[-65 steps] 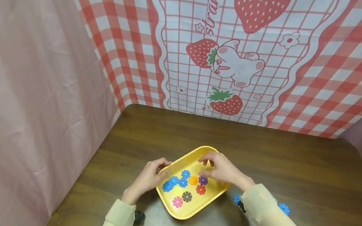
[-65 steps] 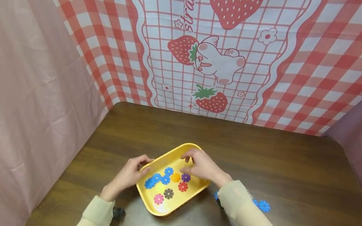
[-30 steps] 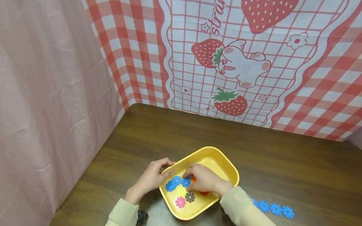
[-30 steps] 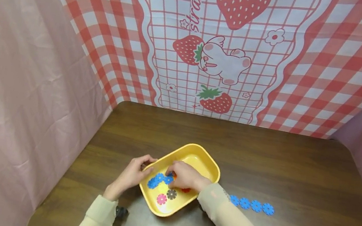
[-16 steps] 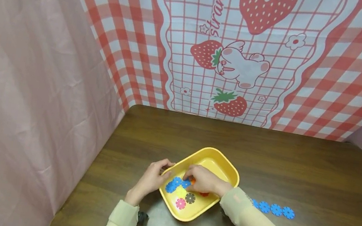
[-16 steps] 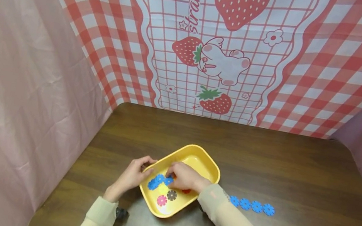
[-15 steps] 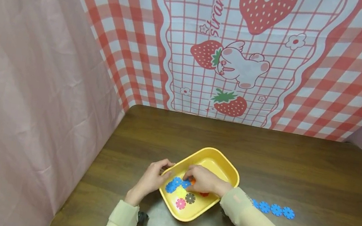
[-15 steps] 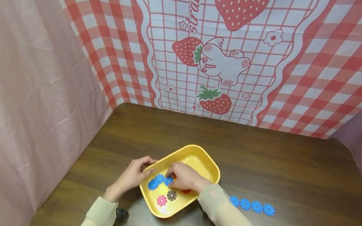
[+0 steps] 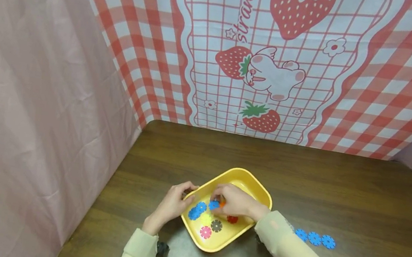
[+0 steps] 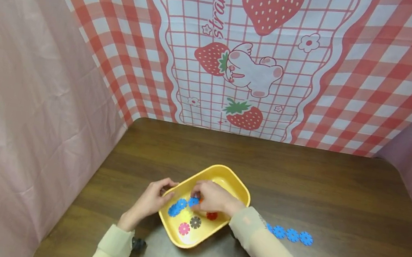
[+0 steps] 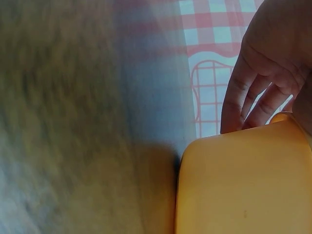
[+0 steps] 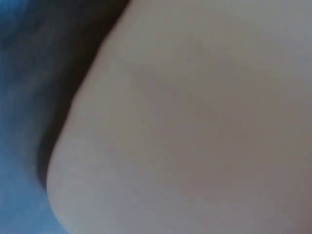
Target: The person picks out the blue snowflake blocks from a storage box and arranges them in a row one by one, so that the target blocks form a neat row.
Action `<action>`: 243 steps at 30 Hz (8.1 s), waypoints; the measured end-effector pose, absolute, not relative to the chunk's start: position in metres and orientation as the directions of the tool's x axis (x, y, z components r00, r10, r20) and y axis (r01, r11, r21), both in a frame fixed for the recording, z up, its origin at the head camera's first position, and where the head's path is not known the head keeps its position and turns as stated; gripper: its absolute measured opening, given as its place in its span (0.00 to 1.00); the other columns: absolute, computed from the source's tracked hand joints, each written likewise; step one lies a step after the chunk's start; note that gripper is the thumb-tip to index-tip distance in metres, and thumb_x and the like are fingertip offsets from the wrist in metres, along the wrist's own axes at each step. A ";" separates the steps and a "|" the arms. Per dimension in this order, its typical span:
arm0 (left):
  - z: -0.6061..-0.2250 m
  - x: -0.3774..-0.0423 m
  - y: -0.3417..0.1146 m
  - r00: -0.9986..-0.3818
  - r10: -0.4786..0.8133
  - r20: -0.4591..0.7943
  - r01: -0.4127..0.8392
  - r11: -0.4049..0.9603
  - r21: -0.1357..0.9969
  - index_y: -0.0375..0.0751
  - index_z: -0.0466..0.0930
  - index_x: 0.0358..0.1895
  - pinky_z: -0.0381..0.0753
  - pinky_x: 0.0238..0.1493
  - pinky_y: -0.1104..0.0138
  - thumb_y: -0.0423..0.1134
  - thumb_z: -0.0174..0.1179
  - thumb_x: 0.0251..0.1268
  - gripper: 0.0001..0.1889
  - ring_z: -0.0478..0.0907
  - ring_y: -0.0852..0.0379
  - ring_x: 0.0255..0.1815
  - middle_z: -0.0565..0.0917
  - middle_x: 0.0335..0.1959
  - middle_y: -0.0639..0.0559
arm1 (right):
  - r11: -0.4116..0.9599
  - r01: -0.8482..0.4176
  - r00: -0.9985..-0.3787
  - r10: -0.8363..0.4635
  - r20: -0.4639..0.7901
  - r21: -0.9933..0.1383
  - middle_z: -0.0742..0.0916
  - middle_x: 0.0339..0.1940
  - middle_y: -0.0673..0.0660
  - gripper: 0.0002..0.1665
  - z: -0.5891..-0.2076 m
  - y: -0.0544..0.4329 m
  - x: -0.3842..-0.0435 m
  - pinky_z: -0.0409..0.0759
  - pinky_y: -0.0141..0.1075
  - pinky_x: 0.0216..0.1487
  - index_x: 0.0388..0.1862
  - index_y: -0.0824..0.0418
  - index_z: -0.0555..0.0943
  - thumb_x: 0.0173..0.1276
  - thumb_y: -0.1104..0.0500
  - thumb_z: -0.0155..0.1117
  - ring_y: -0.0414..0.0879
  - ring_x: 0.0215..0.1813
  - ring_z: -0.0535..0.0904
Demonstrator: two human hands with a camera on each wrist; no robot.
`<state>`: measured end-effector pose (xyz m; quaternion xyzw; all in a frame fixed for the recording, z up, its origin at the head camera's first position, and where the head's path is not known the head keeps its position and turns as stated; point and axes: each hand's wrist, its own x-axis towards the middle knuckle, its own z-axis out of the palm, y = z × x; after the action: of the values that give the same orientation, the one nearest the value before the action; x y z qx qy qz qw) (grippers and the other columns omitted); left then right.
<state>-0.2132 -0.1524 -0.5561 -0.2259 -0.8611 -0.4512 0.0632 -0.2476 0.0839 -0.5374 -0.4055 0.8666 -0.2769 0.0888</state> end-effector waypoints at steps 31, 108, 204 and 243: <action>-0.550 -0.211 -0.150 -0.933 0.310 0.183 0.327 0.518 0.790 0.34 0.83 0.46 0.83 0.42 0.65 0.24 0.62 0.64 0.09 0.81 0.52 0.42 0.86 0.46 0.42 | 0.570 -0.610 -0.752 -0.635 0.177 -0.550 0.80 0.31 0.44 0.14 -0.490 0.150 -0.239 0.75 0.35 0.36 0.39 0.54 0.85 0.56 0.56 0.78 0.47 0.34 0.76; -0.549 -0.212 -0.148 -0.935 0.313 0.165 0.313 0.516 0.797 0.37 0.83 0.44 0.83 0.42 0.64 0.26 0.62 0.66 0.06 0.82 0.51 0.43 0.86 0.48 0.41 | 0.795 -0.407 -0.901 -0.270 0.338 -0.450 0.77 0.28 0.40 0.19 -0.569 0.390 -0.137 0.62 0.26 0.27 0.35 0.56 0.84 0.44 0.64 0.83 0.33 0.29 0.67; -0.553 -0.213 -0.151 -0.931 0.312 0.188 0.336 0.538 0.773 0.36 0.83 0.47 0.83 0.43 0.63 0.26 0.63 0.64 0.10 0.81 0.53 0.42 0.86 0.45 0.44 | 0.533 -0.547 -0.793 -0.577 0.196 -0.646 0.84 0.35 0.57 0.21 -0.518 0.137 -0.259 0.76 0.37 0.38 0.48 0.68 0.83 0.58 0.60 0.77 0.47 0.36 0.76; -0.551 -0.213 -0.150 -0.929 0.303 0.213 0.350 0.526 0.775 0.35 0.84 0.46 0.82 0.42 0.64 0.23 0.63 0.62 0.10 0.81 0.52 0.43 0.86 0.45 0.43 | 0.772 -0.478 -0.864 -0.500 0.063 -0.419 0.84 0.34 0.49 0.20 -0.557 0.071 -0.249 0.77 0.41 0.44 0.39 0.59 0.87 0.54 0.49 0.80 0.43 0.35 0.76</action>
<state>-0.2134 -0.1503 -0.5513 -0.1868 -0.8732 -0.4493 0.0261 -0.2491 0.0714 -0.5566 -0.2599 0.9410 -0.2153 0.0259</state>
